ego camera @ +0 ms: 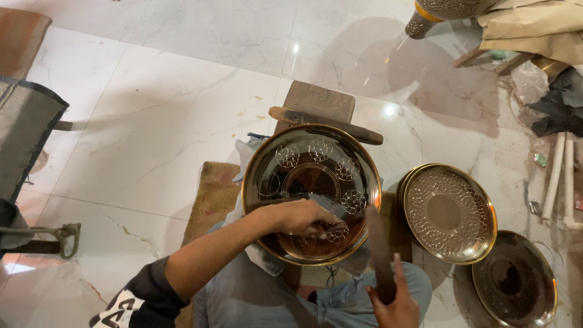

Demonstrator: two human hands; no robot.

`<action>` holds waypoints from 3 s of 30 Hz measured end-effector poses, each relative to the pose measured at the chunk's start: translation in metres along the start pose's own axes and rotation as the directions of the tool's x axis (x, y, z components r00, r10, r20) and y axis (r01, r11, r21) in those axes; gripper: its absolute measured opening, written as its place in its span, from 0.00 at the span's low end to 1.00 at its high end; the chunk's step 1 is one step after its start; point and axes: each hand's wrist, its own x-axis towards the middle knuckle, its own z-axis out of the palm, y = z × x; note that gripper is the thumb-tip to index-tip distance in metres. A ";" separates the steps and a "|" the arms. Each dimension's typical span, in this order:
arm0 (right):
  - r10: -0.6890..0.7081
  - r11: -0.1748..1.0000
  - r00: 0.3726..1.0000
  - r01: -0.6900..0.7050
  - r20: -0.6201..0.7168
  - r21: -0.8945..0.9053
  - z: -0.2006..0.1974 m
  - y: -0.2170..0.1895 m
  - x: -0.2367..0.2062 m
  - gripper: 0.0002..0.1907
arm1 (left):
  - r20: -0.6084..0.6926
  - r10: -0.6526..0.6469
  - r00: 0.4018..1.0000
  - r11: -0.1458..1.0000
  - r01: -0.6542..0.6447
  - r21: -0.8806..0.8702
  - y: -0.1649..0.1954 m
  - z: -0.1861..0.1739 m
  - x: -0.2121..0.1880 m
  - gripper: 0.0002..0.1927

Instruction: The person sits cross-legged on the floor with a decorative metal plate resting on their lap and works its surface with a small punch and a wooden mallet, hammering repeated indentations to form a floral pattern. Other finished and in-progress plates lie on the floor beside them.

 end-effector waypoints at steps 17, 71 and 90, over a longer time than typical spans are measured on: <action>-0.508 0.821 0.831 0.547 0.226 -0.166 -0.071 -0.146 0.064 0.48 | -0.570 -0.088 0.817 0.989 0.003 -0.149 -0.004 0.035 -0.029 0.21; -0.420 0.232 0.546 0.837 0.725 -0.496 -0.109 -0.292 0.072 0.43 | -0.835 -0.502 0.225 0.864 0.165 -0.475 0.039 0.097 -0.007 0.06; -0.429 0.869 0.879 0.464 0.208 -0.169 -0.088 -0.104 0.055 0.46 | -0.487 0.031 0.873 1.000 -0.027 0.016 -0.001 0.048 0.002 0.16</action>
